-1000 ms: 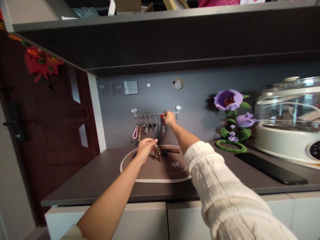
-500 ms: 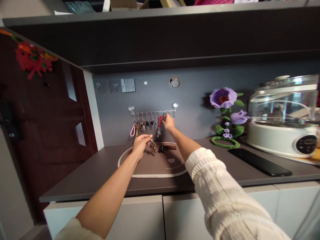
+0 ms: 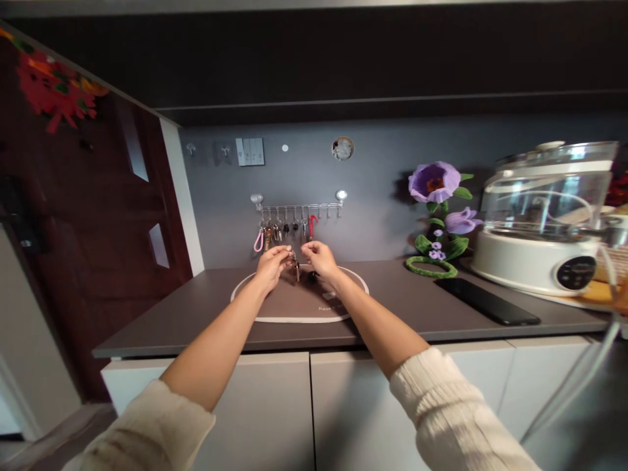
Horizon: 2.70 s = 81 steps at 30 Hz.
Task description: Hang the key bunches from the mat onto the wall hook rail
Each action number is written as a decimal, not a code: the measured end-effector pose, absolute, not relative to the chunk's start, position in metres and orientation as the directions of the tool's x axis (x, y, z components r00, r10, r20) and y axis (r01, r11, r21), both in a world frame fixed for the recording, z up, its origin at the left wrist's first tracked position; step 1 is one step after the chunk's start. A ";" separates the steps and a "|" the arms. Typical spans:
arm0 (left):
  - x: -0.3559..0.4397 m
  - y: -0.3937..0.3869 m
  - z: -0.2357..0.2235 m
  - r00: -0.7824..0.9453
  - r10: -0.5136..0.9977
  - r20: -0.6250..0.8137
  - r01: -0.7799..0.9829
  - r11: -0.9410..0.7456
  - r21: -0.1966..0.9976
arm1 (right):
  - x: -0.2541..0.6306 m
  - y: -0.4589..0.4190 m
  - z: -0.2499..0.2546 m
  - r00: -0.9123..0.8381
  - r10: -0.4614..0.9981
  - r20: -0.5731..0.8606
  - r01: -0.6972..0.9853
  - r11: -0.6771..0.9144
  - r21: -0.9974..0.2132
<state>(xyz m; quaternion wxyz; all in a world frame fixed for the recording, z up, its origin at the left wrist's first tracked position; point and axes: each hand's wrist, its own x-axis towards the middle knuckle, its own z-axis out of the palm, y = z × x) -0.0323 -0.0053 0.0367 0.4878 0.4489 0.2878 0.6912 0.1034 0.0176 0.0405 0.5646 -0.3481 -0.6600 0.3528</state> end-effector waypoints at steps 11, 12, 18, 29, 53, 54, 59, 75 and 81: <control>-0.033 -0.004 0.032 -0.026 0.934 0.356 -0.380 -0.339 0.860 | 0.105 0.001 0.029 -0.279 0.845 0.455 -0.018 0.470 -0.883; -0.032 -0.004 0.032 -0.025 0.933 0.360 -0.376 -0.343 0.861 | 0.105 0.000 0.030 -0.282 0.846 0.453 -0.027 0.465 -0.885; -0.033 -0.004 0.032 -0.032 0.922 0.386 -0.358 -0.371 0.857 | 0.106 -0.009 0.034 -0.296 0.857 0.421 -0.078 0.418 -0.905; -0.033 -0.004 0.031 -0.115 0.863 0.491 -0.140 -0.504 0.852 | 0.108 0.002 0.032 -0.274 0.844 0.462 -0.098 0.453 -0.886; -0.029 -0.006 0.028 -0.036 0.773 0.634 0.197 -0.616 0.762 | 0.117 0.008 0.034 -0.148 0.819 0.554 -0.120 0.542 -0.832; -0.029 -0.006 0.029 -0.038 0.768 0.639 0.235 -0.615 0.753 | 0.117 0.009 0.034 -0.142 0.820 0.554 -0.134 0.539 -0.832; -0.029 -0.005 0.025 -0.026 0.721 0.693 0.407 -0.625 0.666 | 0.119 0.009 0.035 -0.121 0.827 0.549 -0.167 0.528 -0.833; -0.028 -0.007 0.013 0.159 0.652 0.742 0.831 -0.494 0.256 | 0.129 0.012 0.042 0.000 0.866 0.500 -0.209 0.489 -0.847; -0.027 -0.001 0.009 0.119 0.665 0.737 0.816 -0.489 0.310 | 0.135 0.018 0.063 0.030 0.876 0.482 -0.199 0.478 -0.856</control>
